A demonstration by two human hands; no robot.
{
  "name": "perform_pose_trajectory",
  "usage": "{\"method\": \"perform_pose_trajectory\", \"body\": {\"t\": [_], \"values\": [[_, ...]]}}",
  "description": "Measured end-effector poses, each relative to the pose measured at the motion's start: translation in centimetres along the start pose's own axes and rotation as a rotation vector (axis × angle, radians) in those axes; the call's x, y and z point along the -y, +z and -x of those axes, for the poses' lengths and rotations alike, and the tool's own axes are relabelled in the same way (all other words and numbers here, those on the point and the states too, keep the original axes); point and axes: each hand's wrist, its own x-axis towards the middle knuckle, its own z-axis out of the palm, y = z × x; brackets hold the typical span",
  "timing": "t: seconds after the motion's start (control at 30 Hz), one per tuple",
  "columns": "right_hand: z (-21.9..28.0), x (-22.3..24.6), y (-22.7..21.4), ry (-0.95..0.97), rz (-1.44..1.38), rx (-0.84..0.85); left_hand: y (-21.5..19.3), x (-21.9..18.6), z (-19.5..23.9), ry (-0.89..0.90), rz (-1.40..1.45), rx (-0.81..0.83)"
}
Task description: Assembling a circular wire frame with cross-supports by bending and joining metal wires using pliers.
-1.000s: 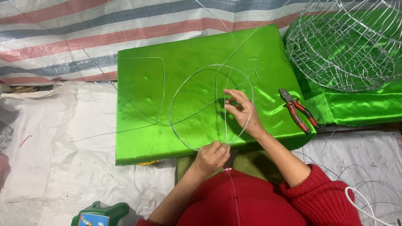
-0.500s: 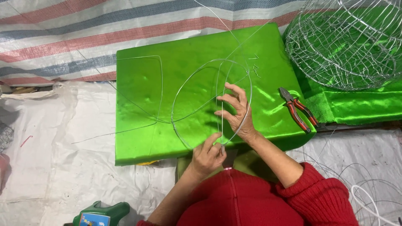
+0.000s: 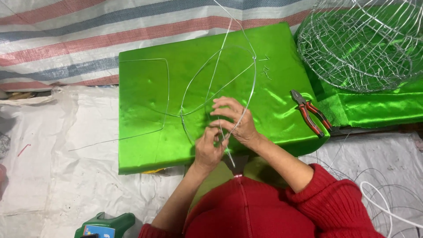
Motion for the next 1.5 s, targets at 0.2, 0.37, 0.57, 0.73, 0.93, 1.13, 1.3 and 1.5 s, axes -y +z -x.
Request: {"method": "perform_pose_trajectory", "body": {"t": [0.2,0.37,0.57,0.73,0.93,1.13,1.3,1.5], "values": [[-5.7,-0.9,-1.3,-0.071,0.217,0.045,-4.3,-6.7,-8.0,0.129,-0.261,-0.215],[-6.8,-3.0,-2.1,-0.143,0.481,0.239,-4.3,-15.8,-8.9,0.273,-0.084,0.004],[-1.4,-2.2,-4.7,0.089,0.655,0.639,-2.9,-19.1,-7.7,0.100,0.317,0.419],[0.4,3.0,-9.6,0.321,1.005,0.975,-2.5,-18.9,-7.5,0.072,0.342,0.487],[-0.5,4.8,-14.8,0.565,0.495,1.134,-1.2,-16.4,-6.2,0.154,0.147,0.557],[-0.3,5.6,-16.2,0.622,0.003,1.232,-0.8,-11.8,-3.7,0.350,-0.197,0.566],[-2.6,7.8,-18.9,0.918,0.130,1.300,-0.3,-11.1,-4.2,-0.344,0.081,0.818],[-12.8,9.5,-22.1,0.605,-0.425,0.492,-0.6,-21.2,-13.9,-0.399,0.513,1.013]]}}
